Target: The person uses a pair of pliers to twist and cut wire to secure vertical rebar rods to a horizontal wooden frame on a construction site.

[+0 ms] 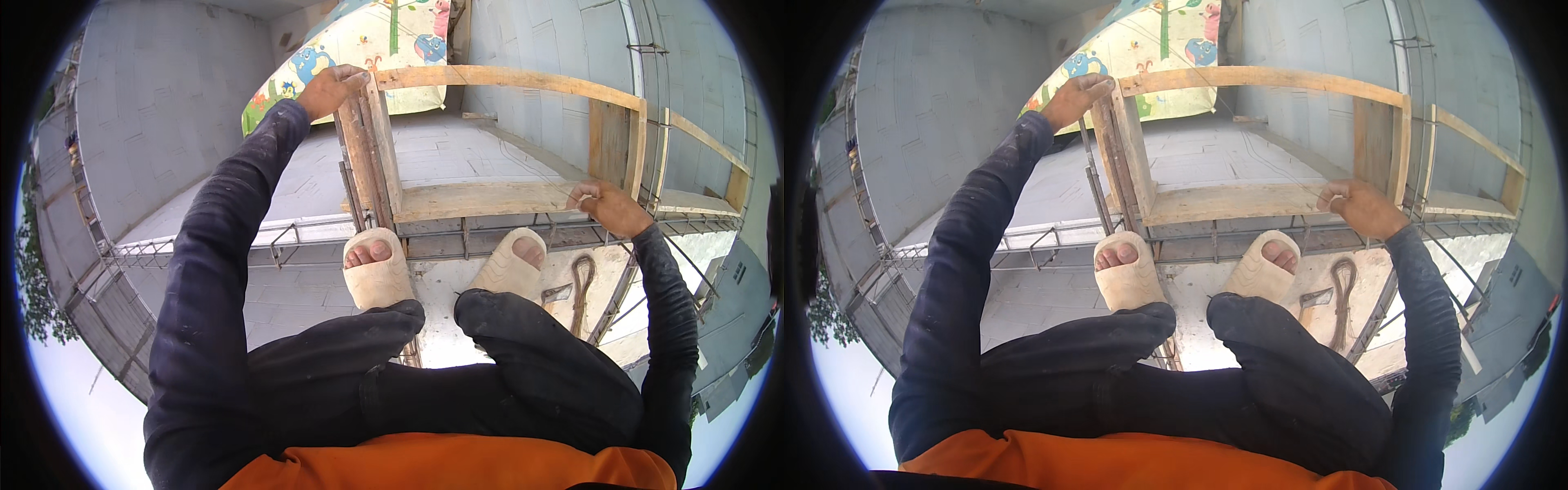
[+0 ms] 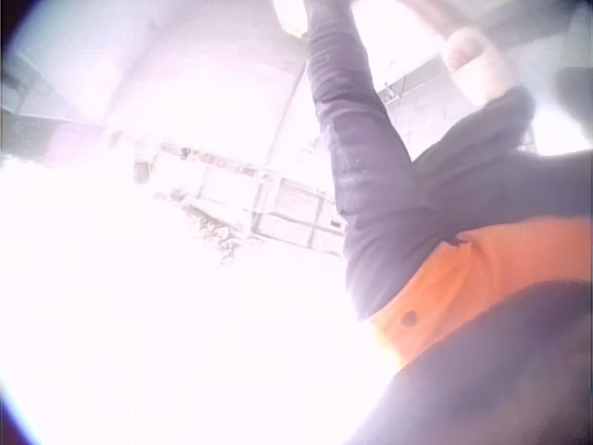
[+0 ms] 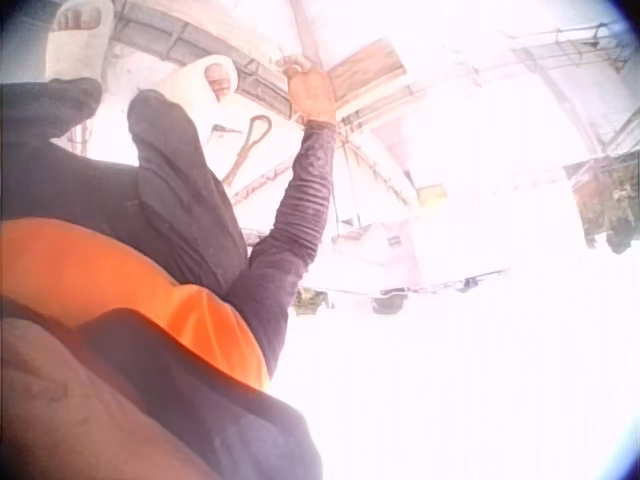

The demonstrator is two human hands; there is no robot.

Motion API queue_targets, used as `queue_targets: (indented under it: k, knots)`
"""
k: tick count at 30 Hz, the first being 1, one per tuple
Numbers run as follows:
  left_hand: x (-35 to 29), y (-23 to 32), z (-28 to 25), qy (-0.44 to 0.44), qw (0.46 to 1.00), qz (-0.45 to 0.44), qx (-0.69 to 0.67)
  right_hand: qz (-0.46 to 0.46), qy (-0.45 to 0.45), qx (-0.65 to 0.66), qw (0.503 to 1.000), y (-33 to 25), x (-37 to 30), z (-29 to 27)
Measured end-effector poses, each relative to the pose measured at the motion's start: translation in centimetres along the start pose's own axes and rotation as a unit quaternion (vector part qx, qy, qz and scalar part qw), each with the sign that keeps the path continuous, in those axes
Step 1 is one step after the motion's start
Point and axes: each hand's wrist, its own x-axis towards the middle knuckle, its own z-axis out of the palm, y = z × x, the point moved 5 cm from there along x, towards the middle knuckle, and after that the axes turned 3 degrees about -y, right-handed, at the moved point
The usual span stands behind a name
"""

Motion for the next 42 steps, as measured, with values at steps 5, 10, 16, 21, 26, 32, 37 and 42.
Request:
queue_targets:
  k: [5, 10, 16, 21, 26, 32, 37, 42]
  knots:
    - [-1.4, -6.0, -0.5, 0.18, 0.96, -0.11, -0.182, 0.043, -0.041, -0.209, 0.976, 12.4, 7.4, 1.0]
    - [-1.0, -10.1, 4.6, 0.05, 0.874, -0.242, -0.418, 0.043, -0.028, -0.195, 0.98, 16.0, 12.8, 1.8]
    - [-0.8, -9.8, 6.6, 0.018, 0.878, -0.201, -0.435, 0.21, 0.012, -0.276, 0.938, 15.1, 10.5, 0.4]
    - [-1.1, -9.3, 6.5, 0.054, 0.876, -0.218, -0.426, 0.283, -0.02, -0.388, 0.877, 17.3, 8.5, -1.7]
    - [-0.5, -10.0, 6.9, 0.036, 0.88, -0.235, -0.412, 0.346, -0.062, -0.406, 0.843, 20.6, 10.6, -2.7]
    - [-0.3, -11.0, 7.2, 0.077, 0.884, -0.233, -0.399, 0.152, -0.05, -0.412, 0.897, 15.1, 14.1, 3.4]
    - [-0.7, -11.5, 7.9, 0.099, 0.859, -0.238, -0.442, 0.009, 0.007, -0.326, 0.945, 5.3, 18.3, 6.0]
    - [-2.2, -12.0, 8.8, 0.139, 0.814, -0.207, -0.525, -0.027, 0.042, -0.299, 0.953, 0.5, 22.4, 8.5]
